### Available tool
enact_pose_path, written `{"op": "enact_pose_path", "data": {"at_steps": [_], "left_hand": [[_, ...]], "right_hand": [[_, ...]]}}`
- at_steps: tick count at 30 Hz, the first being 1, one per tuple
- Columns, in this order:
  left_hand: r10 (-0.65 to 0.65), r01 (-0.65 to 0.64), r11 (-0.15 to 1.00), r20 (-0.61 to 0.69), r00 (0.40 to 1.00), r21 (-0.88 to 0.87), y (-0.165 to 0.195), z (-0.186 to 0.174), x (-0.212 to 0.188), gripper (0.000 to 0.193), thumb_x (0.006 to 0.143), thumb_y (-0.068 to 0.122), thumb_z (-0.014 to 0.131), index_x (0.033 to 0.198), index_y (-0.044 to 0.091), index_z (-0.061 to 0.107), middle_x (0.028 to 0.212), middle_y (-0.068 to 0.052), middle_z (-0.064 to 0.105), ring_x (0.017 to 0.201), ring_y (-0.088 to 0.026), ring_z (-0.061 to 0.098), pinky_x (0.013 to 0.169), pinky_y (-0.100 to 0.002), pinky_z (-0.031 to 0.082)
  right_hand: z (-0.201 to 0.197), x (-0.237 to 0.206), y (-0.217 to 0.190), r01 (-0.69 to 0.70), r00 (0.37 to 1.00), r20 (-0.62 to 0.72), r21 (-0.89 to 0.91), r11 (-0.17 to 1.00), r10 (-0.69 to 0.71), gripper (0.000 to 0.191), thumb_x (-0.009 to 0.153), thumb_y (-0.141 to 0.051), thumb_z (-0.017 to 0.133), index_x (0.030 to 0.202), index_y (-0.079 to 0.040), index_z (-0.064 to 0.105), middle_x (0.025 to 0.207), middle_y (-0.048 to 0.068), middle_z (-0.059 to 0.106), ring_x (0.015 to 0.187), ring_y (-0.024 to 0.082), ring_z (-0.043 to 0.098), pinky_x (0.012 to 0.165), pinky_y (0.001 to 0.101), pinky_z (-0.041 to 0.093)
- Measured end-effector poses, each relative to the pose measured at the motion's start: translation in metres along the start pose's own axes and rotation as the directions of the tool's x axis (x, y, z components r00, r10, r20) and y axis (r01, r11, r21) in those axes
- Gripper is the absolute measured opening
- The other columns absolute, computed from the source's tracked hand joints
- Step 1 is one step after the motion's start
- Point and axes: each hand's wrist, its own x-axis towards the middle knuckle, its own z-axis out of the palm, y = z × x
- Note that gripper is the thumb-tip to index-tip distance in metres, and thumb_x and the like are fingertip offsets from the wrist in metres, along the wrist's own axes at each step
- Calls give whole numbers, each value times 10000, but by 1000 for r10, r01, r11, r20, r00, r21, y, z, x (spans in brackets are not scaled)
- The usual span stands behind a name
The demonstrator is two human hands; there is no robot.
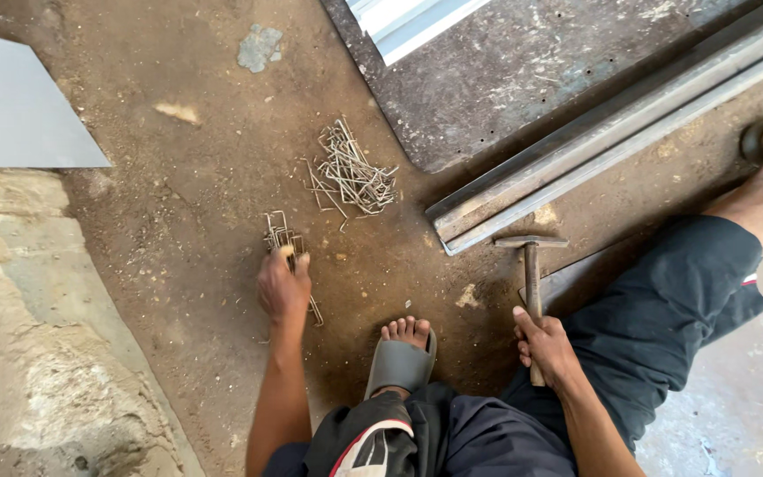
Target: The person repeatedly picks up small metal wires from a pile on the floor, places them on a metal bar, and bends them using a hammer. The bent wires are set aside in a separate pile. The task continues throughout the clip with the same repetitive action.
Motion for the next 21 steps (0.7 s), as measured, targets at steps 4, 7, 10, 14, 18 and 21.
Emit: {"op": "enact_pose_path", "data": {"at_steps": [4, 7, 10, 14, 18, 21], "left_hand": [[-199, 199, 972, -13, 980, 128, -9, 11, -33, 283, 838, 310, 822, 966, 82, 714, 953, -180, 719, 836, -418, 681, 687, -524, 511], [-268, 268, 963, 25, 963, 10, -19, 14, -29, 222, 841, 285, 808, 894, 85, 725, 912, -174, 734, 843, -402, 694, 722, -502, 528], [-252, 263, 960, 117, 961, -97, -33, 7, -21, 203, 805, 253, 797, 843, 70, 718, 866, -175, 745, 825, -372, 722, 762, -468, 554], [-135, 149, 988, 246, 960, -38, -41, -10, -17, 172, 849, 183, 744, 920, 35, 690, 892, -194, 752, 849, -377, 735, 800, -449, 572], [-251, 137, 944, 381, 890, 301, -26, -30, -12, 316, 809, 93, 739, 1113, 79, 653, 936, -224, 752, 818, -401, 708, 706, -517, 554], [-121, 171, 978, 352, 928, -115, 2, -42, -12, 298, 837, 88, 746, 1113, 91, 633, 891, -206, 728, 747, -348, 661, 638, -450, 517]], "right_hand": [[10, 1, -8, -8, 1000, -18, -65, 998, 6, 445, 991, -341, 640, 710, -17, 524, 570, 28, 463, 445, 134, 426, 390, 319, 369], [11, -3, -12, -2, 1000, -21, -85, 996, 0, 440, 987, -336, 648, 711, -17, 525, 569, 31, 460, 447, 132, 426, 394, 318, 371], [9, -10, -14, 36, 999, -12, -51, 998, -36, 421, 977, -326, 651, 708, -24, 535, 577, 23, 465, 450, 124, 428, 392, 317, 371], [6, -18, -13, 41, 999, -17, -74, 996, -43, 450, 985, -338, 648, 690, -22, 524, 566, 36, 450, 441, 131, 413, 394, 315, 363], [7, -14, -8, 50, 999, -5, -85, 995, -51, 439, 981, -327, 649, 687, -21, 537, 575, 27, 464, 450, 120, 422, 394, 314, 369], [8, -6, -3, 41, 999, -10, -74, 996, -42, 447, 990, -349, 627, 700, -20, 540, 570, 26, 460, 443, 124, 422, 394, 317, 373]]}}
